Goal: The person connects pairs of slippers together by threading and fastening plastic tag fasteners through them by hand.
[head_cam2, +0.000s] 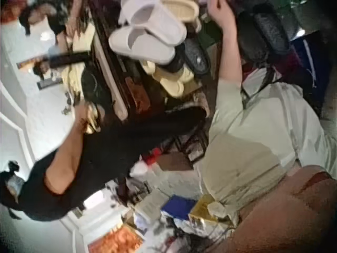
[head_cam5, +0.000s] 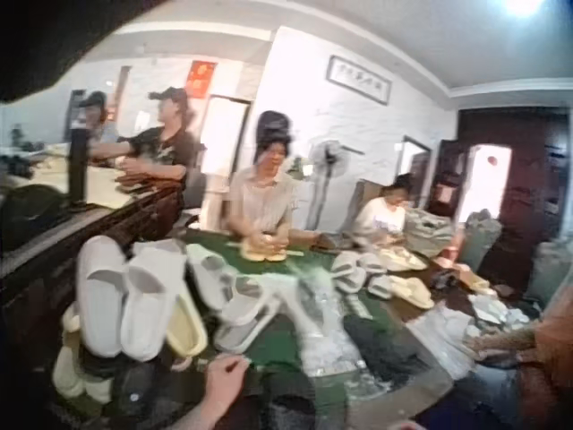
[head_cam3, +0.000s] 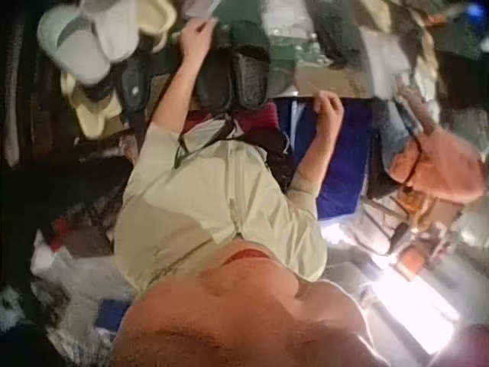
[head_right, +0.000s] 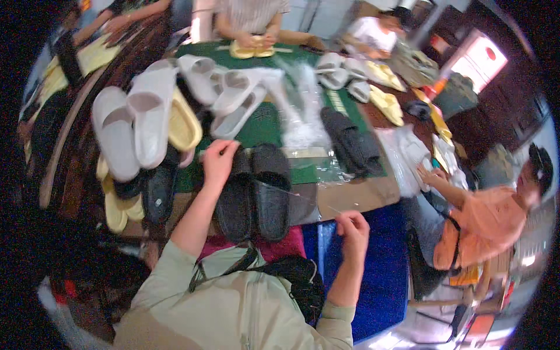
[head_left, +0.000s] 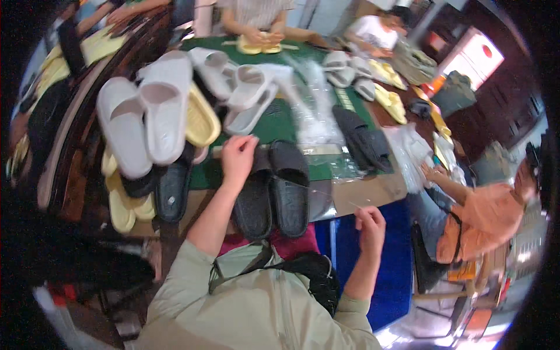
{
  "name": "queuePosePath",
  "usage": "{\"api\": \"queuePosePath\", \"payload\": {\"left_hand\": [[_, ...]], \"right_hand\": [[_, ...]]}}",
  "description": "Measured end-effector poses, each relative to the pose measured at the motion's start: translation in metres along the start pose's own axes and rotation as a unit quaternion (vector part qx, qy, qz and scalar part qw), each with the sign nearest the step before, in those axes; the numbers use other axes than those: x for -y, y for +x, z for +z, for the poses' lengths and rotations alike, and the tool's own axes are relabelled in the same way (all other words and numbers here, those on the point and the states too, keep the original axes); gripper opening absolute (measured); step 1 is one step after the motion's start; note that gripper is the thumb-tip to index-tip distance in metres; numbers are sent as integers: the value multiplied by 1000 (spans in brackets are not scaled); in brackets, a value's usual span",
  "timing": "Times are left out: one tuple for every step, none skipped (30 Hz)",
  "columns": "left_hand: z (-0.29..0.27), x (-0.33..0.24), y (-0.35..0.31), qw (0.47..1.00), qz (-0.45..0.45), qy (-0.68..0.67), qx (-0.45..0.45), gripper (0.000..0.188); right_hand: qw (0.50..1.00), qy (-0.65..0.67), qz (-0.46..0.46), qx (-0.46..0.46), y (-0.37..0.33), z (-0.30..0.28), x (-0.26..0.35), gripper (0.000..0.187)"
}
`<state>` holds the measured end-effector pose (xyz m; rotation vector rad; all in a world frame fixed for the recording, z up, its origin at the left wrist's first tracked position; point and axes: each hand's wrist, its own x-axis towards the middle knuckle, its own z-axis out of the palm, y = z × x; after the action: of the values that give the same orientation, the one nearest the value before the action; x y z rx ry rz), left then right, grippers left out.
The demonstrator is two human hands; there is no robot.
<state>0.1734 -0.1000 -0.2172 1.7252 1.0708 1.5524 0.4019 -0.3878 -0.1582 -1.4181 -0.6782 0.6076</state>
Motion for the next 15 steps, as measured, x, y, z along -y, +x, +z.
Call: {"api": "queuePosePath", "payload": {"left_hand": [[4, -17, -9, 998, -51, -12, 21, 17], [-7, -14, -11, 995, -92, -15, 40, 17], [-13, -6, -11, 996, -76, -17, 34, 16], [-19, -5, -10, 996, -73, -9, 41, 15], [-23, -1, -8, 997, -56, -28, 35, 16], [-28, 21, -6, 999, -43, -23, 21, 16], [-26, 25, -6, 996, -69, -51, 38, 17], [-26, 21, -7, 995, -82, -27, 45, 17], [-27, 18, -3, 993, -80, -44, 78, 18], [-28, 19, 3, 989, -96, -5, 110, 20], [-30, 13, 7, 985, -85, 30, 149, 21], [-26, -2, 12, 977, -80, 79, 183, 21], [-22, -12, 16, 965, -75, 131, 212, 21], [-16, -12, 18, 967, -44, 133, 213, 20], [-11, -12, 20, 968, -13, 133, 214, 19]], "right_hand": [[997, 62, 19, -33, 2, 6, -4, 8], [989, 140, 26, -30, 5, 29, -8, 10], [967, 250, 42, 0, 12, 37, -16, 10], [953, 299, 49, 8, 14, 49, -14, 12], [934, 355, 44, 12, 20, 61, -11, 14], [920, 385, 54, 39, 23, 72, -5, 14], [909, 409, 44, 72, 26, 72, -6, 12], [914, 398, 49, 66, 25, 75, -3, 10], [932, 350, 51, 80, 25, 75, -3, 11], [960, 263, 63, 66, 25, 76, -3, 12], [973, 199, 92, 69, 19, 80, 4, 14], [980, 144, 68, 121, 18, 78, -3, 13], [984, 62, 41, 159, 20, 81, -22, 13], [980, 14, 18, 199, 18, 88, -27, 16], [973, -35, 25, 228, 18, 94, -33, 17]]}}
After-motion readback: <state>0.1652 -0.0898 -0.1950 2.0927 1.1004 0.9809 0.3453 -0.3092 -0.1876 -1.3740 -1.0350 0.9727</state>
